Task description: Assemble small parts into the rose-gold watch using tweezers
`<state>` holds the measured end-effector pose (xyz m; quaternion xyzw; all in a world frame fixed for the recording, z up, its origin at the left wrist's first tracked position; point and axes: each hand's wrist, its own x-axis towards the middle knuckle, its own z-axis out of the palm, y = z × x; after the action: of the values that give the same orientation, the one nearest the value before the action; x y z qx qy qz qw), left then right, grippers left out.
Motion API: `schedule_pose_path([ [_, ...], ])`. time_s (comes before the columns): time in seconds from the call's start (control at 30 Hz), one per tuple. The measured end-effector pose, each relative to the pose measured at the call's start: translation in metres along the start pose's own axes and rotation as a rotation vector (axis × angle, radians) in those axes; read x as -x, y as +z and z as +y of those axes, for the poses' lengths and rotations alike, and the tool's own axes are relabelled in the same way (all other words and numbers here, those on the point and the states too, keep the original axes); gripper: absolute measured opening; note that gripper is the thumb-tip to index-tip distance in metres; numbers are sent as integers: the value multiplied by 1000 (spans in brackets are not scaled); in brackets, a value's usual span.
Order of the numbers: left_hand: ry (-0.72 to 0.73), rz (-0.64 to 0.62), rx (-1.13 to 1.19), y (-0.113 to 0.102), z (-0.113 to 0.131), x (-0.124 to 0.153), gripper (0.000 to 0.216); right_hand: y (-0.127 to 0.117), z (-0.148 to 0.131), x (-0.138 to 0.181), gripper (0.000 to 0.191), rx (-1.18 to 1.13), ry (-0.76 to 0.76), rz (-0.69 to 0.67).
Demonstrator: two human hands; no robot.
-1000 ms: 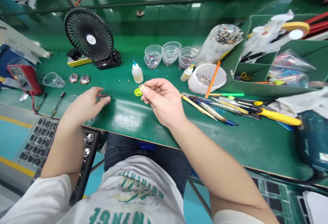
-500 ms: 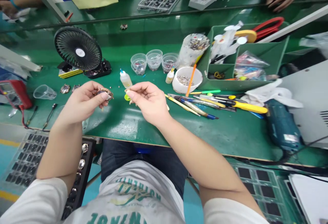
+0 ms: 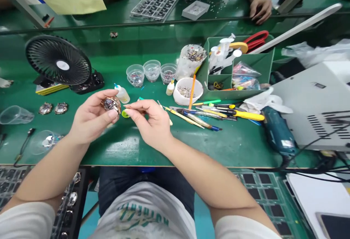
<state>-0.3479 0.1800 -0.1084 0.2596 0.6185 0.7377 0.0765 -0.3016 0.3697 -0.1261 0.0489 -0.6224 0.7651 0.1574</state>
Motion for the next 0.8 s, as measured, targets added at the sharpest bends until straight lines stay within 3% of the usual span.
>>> schedule_pose_path([
  [0.23, 60, -68, -50, 8, -7, 0, 46, 0, -2, 4, 13, 35, -36, 8],
  [0.47, 85, -80, 76, 11, -7, 1, 51, -1, -1, 5, 12, 98, -176, -5],
  [0.6, 92, -79, 103, 11, -6, 0, 51, -3, 4, 4, 21, 101, -289, -41],
  [0.8, 97, -62, 72, 11, -7, 0, 46, -3, 3, 4, 19, 160, -294, -46],
])
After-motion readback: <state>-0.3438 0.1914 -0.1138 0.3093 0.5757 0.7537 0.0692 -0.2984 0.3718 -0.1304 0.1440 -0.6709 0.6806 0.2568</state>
